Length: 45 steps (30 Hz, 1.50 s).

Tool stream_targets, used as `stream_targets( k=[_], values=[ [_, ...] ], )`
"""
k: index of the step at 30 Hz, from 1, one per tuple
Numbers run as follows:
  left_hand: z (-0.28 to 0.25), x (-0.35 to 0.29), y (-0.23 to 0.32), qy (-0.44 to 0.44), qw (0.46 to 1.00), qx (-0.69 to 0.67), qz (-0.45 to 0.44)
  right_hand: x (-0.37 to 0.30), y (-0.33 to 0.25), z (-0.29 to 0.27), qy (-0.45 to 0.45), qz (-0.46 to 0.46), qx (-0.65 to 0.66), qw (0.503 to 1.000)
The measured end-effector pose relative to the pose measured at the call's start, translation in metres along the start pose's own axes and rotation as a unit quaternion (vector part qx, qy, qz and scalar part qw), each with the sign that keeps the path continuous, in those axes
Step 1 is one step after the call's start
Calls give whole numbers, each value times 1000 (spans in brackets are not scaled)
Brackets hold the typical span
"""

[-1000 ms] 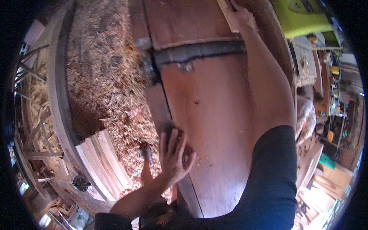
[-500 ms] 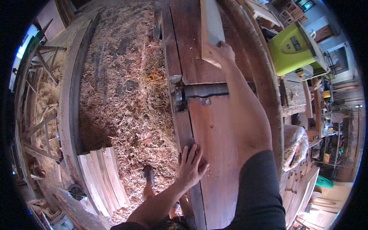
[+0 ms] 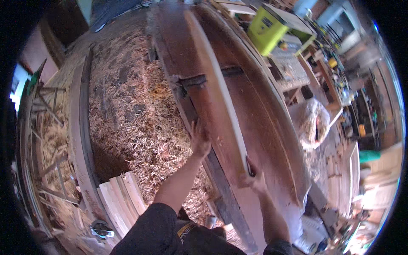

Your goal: The person feeds a wooden board across a stationary jointer multiple times to flatten its surface, picking it up to check the progress after each pass.

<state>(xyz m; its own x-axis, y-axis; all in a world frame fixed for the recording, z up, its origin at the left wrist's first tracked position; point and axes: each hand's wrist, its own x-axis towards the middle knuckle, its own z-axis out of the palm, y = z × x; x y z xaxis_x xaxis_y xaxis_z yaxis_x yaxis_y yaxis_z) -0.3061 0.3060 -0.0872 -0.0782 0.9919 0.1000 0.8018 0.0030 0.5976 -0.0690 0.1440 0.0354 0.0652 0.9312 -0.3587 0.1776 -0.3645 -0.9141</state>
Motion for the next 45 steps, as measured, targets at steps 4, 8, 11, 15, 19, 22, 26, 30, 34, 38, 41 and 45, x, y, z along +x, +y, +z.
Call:
stream_targets(
  k=[4,8,11,15,19,22,26,30,34,38,41,45],
  values=[
    [-26,-23,65,14,992,-125,-4,-157,80,-29,128,-66,-426,893],
    [-22,-62,100,17,989,-14,148,-304,162,-64,168,-44,-434,884],
    [-4,-99,127,-32,981,55,183,-422,226,-106,171,-3,-404,899],
    [16,-155,174,-86,960,126,233,-581,272,-159,167,75,-431,883],
    [38,-254,244,-141,946,136,258,-713,315,-207,211,196,-470,834],
    [53,-298,255,-153,945,108,269,-698,317,-214,234,197,-488,817],
    [57,-305,280,-195,942,100,253,-655,302,-217,260,176,-436,843],
    [74,-286,287,-138,961,122,207,-634,305,-230,274,131,-419,856],
    [99,-233,305,-139,959,139,204,-583,292,-239,295,95,-436,845],
    [120,-182,323,-151,952,171,204,-527,280,-268,290,72,-421,857],
    [138,-151,336,-145,953,180,197,-498,291,-301,295,108,-420,851],
    [155,-115,346,-108,957,199,182,-450,290,-353,265,92,-445,851]
  ],
)
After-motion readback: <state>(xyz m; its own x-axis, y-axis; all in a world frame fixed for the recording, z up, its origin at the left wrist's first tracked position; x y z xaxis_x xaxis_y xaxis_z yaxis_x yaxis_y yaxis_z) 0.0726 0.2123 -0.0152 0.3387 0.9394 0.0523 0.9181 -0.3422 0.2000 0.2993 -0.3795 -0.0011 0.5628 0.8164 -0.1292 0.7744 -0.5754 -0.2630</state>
